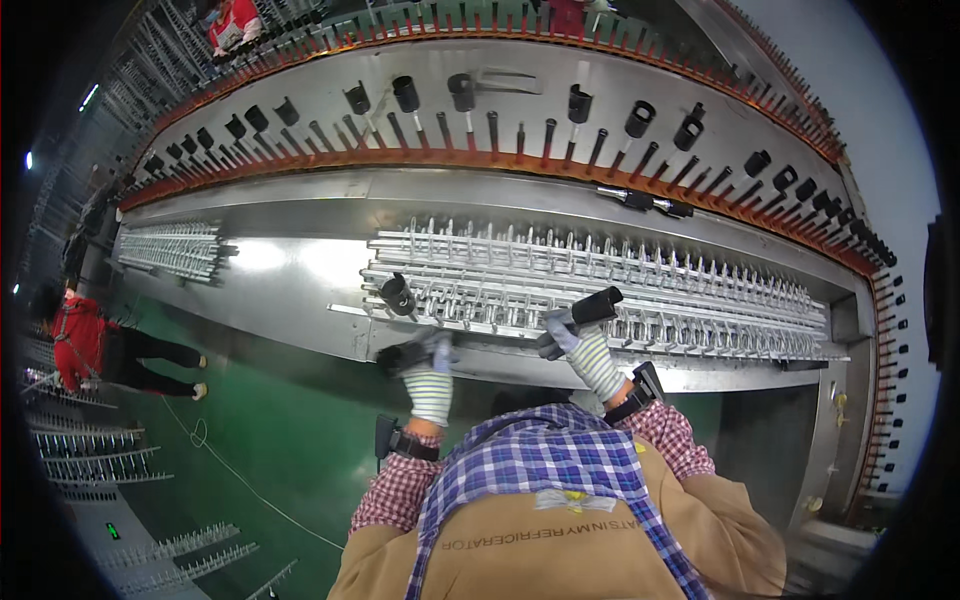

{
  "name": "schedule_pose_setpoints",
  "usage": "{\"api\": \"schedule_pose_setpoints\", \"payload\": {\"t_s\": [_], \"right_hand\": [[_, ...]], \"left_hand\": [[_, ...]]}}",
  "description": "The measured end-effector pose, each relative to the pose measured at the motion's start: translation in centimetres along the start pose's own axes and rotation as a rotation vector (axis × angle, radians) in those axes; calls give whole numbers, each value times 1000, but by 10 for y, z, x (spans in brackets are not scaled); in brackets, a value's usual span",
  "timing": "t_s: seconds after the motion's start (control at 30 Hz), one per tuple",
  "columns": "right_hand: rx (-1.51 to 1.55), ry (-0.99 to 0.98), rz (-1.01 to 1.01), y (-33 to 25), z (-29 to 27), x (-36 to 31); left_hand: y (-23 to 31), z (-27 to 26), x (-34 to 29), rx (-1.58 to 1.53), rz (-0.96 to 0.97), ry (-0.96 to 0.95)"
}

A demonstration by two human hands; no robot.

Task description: Unloading black cylindrical components from large rotating industrial racks and placing them onto a conveyor processing line.

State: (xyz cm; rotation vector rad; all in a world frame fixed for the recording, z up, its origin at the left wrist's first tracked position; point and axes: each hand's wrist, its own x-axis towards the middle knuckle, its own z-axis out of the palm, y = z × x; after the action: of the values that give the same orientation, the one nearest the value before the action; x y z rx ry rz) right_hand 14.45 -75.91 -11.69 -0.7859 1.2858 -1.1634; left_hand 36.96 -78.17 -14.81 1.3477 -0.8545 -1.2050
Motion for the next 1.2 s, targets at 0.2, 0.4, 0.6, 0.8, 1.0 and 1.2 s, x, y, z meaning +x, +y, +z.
{"api": "schedule_pose_setpoints", "payload": {"t_s": [0.2, 0.4, 0.6, 0.8, 1.0, 1.2], "right_hand": [[-22, -6, 55, -6, -3, -6], [-91, 34, 38, 15, -4, 3], [-1166, 61, -220, 57, -16, 15], [-973, -351, -256, -6, -26, -8], [-812, 70, -341, -81, -215, 80], [-381, 765, -370, -107, -379, 171]], "left_hand": [[-56, -6, 53, 561, 171, -122], [5, 19, 39, 182, 94, -162], [-5, 31, 32, 725, 178, -212], [-28, 31, 17, 427, 70, -41], [-68, 26, 22, 1051, 195, 47], [-71, 55, 18, 588, 77, 226]]}}
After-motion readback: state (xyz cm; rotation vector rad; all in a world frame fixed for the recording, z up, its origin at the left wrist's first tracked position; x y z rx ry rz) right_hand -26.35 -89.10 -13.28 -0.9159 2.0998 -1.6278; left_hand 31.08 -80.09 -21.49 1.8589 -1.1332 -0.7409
